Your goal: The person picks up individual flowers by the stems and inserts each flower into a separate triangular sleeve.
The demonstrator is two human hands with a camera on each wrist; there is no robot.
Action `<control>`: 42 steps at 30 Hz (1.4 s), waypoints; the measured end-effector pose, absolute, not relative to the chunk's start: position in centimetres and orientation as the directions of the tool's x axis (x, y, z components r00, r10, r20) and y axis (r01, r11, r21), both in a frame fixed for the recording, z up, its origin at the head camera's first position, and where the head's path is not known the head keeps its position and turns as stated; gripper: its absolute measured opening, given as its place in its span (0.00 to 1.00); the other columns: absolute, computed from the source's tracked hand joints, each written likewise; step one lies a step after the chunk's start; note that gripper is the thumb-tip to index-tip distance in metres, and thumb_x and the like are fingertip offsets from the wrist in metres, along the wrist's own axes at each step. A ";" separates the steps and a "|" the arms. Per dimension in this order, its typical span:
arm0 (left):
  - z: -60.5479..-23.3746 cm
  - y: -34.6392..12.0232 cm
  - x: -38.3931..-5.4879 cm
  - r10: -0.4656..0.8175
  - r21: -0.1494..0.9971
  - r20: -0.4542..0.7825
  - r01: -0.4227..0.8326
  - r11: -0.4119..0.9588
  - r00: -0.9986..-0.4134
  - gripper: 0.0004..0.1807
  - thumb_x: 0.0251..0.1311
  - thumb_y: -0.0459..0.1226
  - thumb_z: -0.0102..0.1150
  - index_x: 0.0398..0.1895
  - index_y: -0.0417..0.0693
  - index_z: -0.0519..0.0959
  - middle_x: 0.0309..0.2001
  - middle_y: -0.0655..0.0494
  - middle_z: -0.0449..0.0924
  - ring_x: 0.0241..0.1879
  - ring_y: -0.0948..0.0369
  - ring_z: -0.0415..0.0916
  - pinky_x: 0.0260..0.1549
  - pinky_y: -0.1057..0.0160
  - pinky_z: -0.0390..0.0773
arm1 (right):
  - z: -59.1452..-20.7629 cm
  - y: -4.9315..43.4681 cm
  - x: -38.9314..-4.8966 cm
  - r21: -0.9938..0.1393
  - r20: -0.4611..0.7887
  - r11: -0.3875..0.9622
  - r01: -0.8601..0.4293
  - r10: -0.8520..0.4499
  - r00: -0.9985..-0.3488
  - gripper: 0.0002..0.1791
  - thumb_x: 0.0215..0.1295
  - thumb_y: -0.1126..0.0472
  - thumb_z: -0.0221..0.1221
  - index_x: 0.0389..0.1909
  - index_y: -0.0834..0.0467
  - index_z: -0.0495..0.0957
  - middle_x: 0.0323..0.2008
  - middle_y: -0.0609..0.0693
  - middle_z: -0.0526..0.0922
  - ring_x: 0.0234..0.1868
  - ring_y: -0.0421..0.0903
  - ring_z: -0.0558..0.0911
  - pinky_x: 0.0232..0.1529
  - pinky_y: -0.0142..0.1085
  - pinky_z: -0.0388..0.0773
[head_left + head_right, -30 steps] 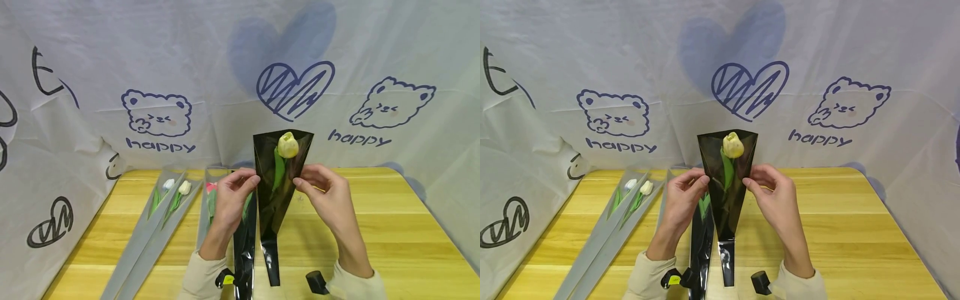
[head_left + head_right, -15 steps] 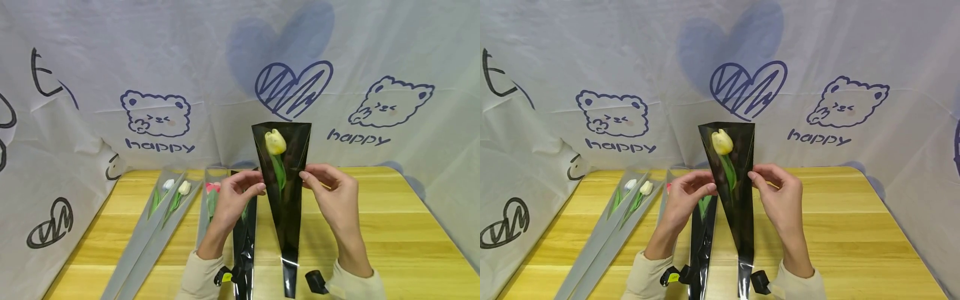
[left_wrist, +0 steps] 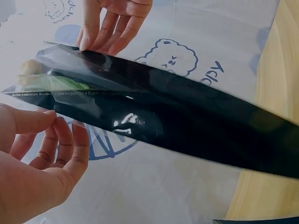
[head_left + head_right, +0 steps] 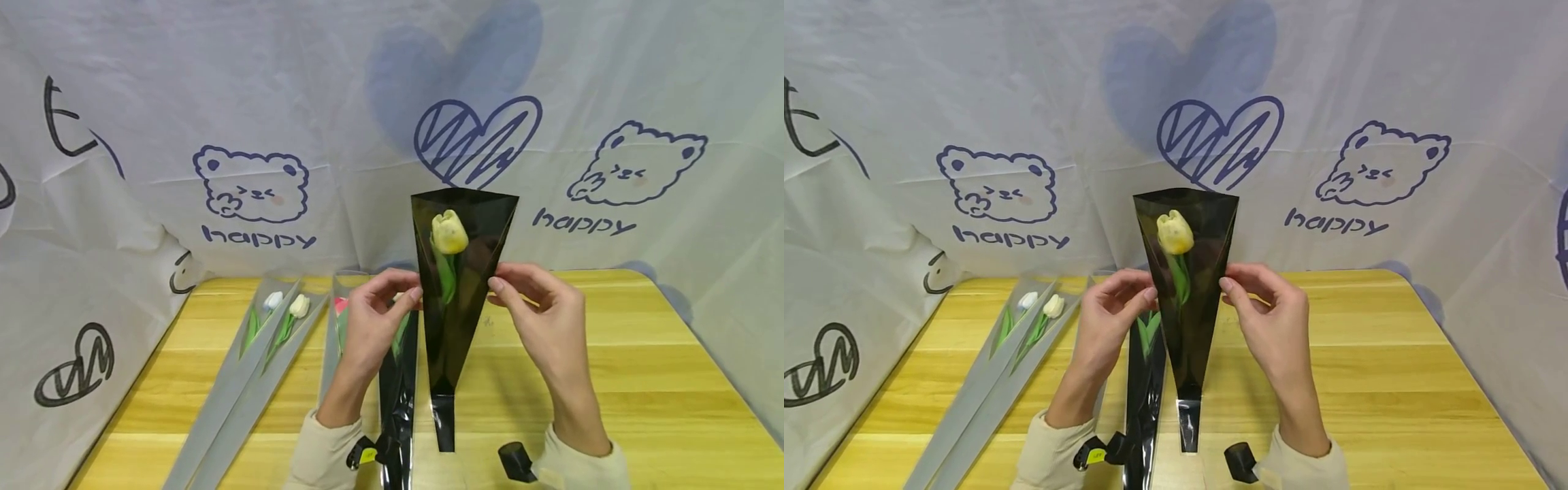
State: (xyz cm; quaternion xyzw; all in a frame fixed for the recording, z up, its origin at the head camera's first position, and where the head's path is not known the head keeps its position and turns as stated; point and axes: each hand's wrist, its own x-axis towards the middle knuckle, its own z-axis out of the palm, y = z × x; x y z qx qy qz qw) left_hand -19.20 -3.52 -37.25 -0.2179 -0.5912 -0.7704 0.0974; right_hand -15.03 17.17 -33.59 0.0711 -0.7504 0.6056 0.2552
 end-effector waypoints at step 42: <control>-45.5 -0.6 -21.0 0.410 0.992 -0.125 -0.129 0.018 -0.903 0.17 0.62 0.28 0.69 0.54 0.38 0.82 0.43 0.50 0.85 0.35 0.60 0.84 0.31 0.64 0.81 | -33.9 21.5 -15.8 -0.932 0.360 0.121 -0.341 0.402 -0.842 0.15 0.69 0.70 0.63 0.55 0.63 0.83 0.45 0.55 0.86 0.39 0.46 0.86 0.39 0.31 0.84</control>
